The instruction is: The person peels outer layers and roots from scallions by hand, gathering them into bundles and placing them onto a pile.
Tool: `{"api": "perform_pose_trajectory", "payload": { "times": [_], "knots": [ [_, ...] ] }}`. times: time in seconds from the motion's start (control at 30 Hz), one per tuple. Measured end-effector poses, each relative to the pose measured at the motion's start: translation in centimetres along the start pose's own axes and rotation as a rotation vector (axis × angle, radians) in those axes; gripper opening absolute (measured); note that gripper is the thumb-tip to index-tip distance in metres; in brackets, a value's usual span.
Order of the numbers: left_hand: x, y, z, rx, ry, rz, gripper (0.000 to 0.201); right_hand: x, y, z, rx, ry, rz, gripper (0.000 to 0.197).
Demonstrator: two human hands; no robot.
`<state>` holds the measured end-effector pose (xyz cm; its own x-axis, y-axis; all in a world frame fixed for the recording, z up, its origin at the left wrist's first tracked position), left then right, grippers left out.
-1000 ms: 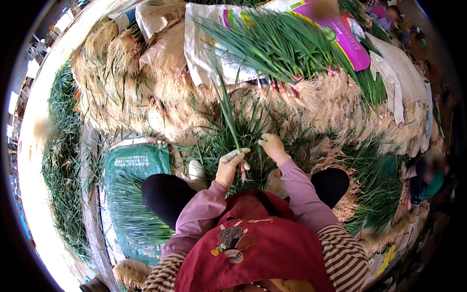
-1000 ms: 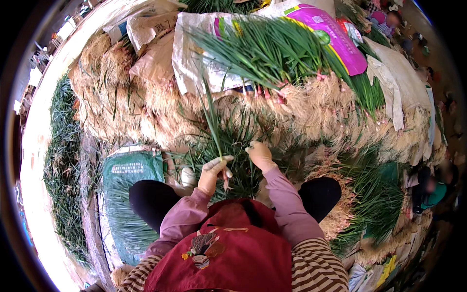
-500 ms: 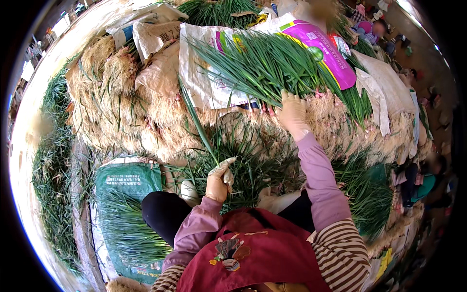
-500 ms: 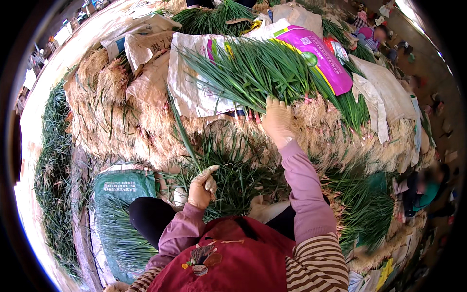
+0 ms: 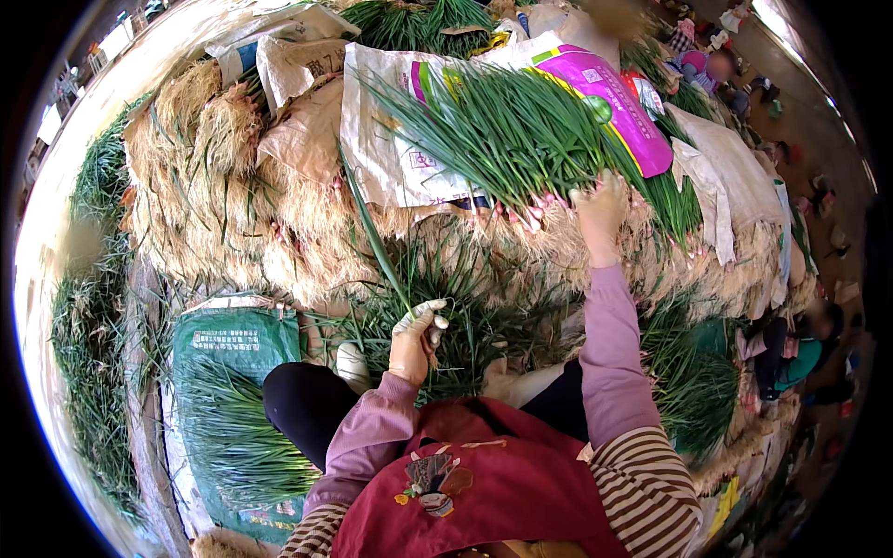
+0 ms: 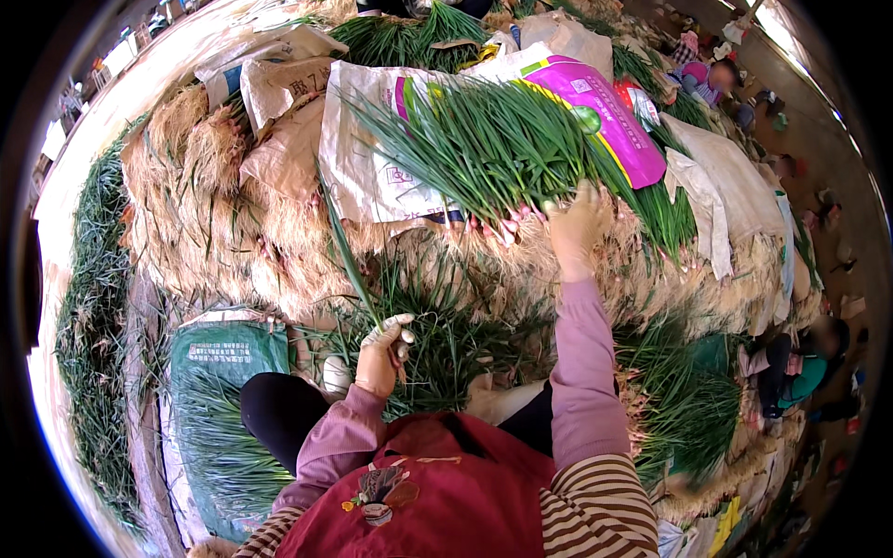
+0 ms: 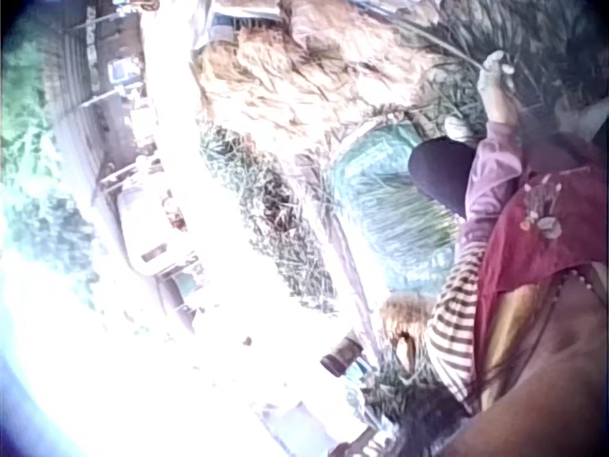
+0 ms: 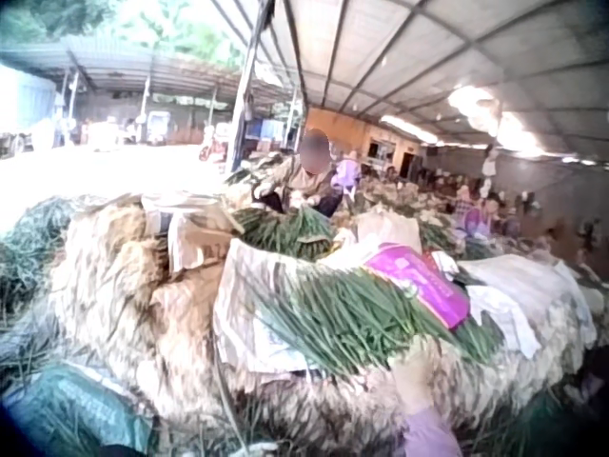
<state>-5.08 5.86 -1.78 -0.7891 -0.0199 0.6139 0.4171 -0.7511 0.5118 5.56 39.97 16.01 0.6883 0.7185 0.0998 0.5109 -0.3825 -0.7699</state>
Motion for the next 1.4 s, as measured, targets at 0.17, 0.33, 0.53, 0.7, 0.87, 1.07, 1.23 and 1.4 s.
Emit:
{"api": "perform_pose_trajectory", "payload": {
  "times": [0.17, 0.33, 0.53, 0.7, 0.87, 1.07, 1.23, 1.4],
  "knots": [
    [-0.1, 0.1, -0.3, 0.007, 0.025, -0.006, 0.024, -9.1, 0.2, -3.5, -0.358, -0.503, -0.22, 0.019],
    [-1.7, -1.3, 1.0, -0.088, 0.074, -0.067, 0.029, -13.2, 1.9, 5.3, -0.545, -0.182, -0.421, 0.022],
    [-2.2, -1.2, 1.9, -0.116, 0.1, -0.142, 0.032, -17.4, 3.7, 1.7, -0.868, -0.678, -0.136, 0.015],
    [-3.4, -2.0, 4.2, -0.198, 0.095, -0.208, 0.032, -14.7, 3.0, 3.0, -0.49, -0.386, -0.218, 0.017],
    [-2.9, -2.4, 4.0, -0.175, 0.082, -0.176, 0.033, -15.7, 2.9, 8.1, -0.663, -0.096, -0.468, 0.02],
    [-2.5, -2.0, 4.5, -0.093, 0.124, -0.169, 0.027, -18.7, 8.5, 0.6, -1.027, -0.986, 0.179, 0.018],
    [-3.0, -3.2, 4.8, -0.116, 0.068, -0.146, 0.01, -19.2, 13.4, 1.2, -1.001, -1.247, 0.436, 0.021],
    [-3.0, -3.7, 4.3, -0.027, -0.089, -0.111, 0.008, -19.5, 13.4, -0.1, -0.916, -1.199, 0.331, 0.019]
  ]
}}
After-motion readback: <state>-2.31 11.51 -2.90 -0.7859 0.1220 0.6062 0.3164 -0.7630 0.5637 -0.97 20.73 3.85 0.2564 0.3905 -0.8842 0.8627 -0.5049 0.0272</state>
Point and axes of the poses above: each hand's wrist, its own y-axis away from the middle knuckle, its own z-axis out of the palm, x = y × z, the point moved 8 cm from there along -y, towards the middle knuckle, and after that the axes turned 13 degrees about -z, right-handed, at the moved point
